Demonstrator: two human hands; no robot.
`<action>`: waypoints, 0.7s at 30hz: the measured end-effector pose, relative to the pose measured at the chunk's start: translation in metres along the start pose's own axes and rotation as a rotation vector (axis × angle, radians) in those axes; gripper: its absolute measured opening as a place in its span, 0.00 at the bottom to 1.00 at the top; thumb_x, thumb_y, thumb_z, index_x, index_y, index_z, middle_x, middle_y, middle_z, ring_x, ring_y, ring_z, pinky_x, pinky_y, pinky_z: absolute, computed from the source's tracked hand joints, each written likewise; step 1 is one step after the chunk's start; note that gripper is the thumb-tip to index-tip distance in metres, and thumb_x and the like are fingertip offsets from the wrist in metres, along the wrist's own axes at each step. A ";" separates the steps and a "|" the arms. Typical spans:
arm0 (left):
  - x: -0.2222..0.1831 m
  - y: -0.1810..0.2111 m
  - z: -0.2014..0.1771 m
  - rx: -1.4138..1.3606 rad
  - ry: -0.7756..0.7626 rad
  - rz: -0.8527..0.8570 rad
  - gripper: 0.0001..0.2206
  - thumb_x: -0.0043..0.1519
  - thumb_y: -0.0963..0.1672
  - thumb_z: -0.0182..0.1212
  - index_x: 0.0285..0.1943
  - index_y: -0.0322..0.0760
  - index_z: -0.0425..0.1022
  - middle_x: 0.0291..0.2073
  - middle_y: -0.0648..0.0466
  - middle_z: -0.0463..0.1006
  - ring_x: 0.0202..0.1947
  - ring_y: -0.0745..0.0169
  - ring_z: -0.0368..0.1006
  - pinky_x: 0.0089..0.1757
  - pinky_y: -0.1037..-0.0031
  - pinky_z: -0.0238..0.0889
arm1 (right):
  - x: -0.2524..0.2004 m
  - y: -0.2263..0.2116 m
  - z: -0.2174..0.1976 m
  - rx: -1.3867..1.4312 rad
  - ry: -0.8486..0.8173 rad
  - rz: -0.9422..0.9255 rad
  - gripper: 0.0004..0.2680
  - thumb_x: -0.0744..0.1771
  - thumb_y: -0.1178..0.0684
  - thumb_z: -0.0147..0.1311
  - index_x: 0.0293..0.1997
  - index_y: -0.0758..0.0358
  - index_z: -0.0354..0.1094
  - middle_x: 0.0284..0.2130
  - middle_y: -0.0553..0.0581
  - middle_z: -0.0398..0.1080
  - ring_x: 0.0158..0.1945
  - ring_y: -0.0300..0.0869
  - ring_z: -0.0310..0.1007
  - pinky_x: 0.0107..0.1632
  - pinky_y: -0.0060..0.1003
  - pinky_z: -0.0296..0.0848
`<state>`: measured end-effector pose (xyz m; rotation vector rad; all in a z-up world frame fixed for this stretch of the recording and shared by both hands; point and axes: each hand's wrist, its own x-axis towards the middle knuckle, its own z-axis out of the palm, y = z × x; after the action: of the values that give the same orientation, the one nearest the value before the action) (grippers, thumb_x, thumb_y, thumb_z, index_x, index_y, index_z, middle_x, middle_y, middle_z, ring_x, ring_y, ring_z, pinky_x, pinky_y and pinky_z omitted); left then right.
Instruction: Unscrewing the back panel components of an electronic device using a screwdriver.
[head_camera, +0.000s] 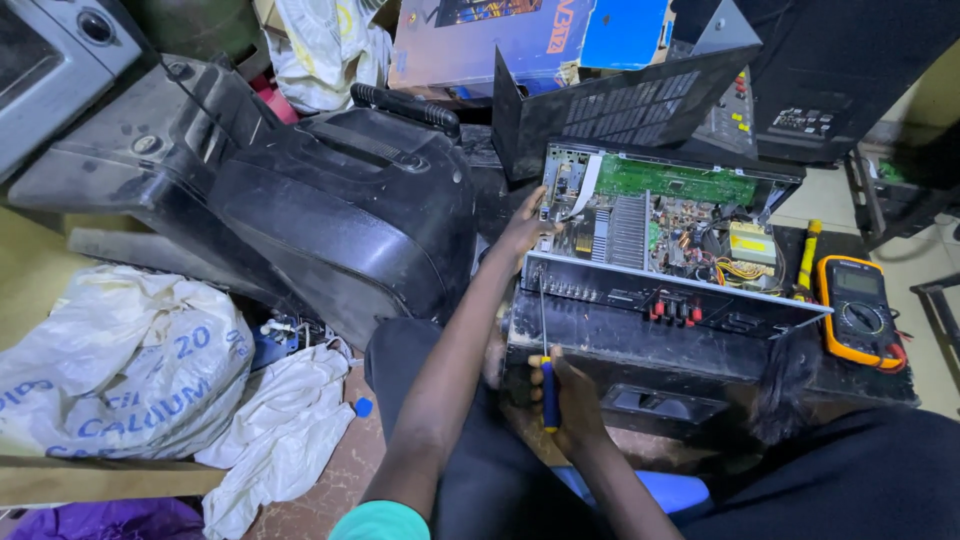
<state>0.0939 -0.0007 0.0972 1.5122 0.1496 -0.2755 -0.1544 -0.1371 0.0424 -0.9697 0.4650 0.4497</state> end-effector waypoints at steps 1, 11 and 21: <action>0.001 -0.001 0.000 0.013 -0.002 -0.004 0.44 0.58 0.41 0.67 0.85 0.63 0.52 0.88 0.51 0.42 0.84 0.40 0.42 0.73 0.39 0.43 | 0.002 0.004 -0.002 0.013 -0.021 -0.014 0.16 0.71 0.37 0.54 0.51 0.61 0.74 0.29 0.50 0.71 0.25 0.35 0.65 0.25 0.29 0.59; 0.018 -0.013 -0.007 0.011 -0.035 0.008 0.42 0.59 0.47 0.66 0.85 0.61 0.53 0.87 0.48 0.43 0.84 0.38 0.43 0.72 0.37 0.44 | -0.025 -0.011 0.041 -0.190 0.039 -0.088 0.14 0.67 0.37 0.60 0.32 0.54 0.66 0.20 0.51 0.65 0.18 0.37 0.59 0.22 0.32 0.59; 0.018 -0.014 -0.004 -0.010 0.003 -0.025 0.40 0.61 0.48 0.63 0.86 0.56 0.53 0.87 0.48 0.46 0.83 0.37 0.46 0.71 0.39 0.49 | 0.016 -0.004 0.003 0.114 -0.106 0.055 0.11 0.73 0.38 0.52 0.43 0.51 0.68 0.26 0.43 0.66 0.20 0.30 0.58 0.20 0.26 0.55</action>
<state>0.1077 0.0014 0.0791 1.5022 0.1721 -0.2916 -0.1385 -0.1337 0.0379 -0.8201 0.4174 0.5160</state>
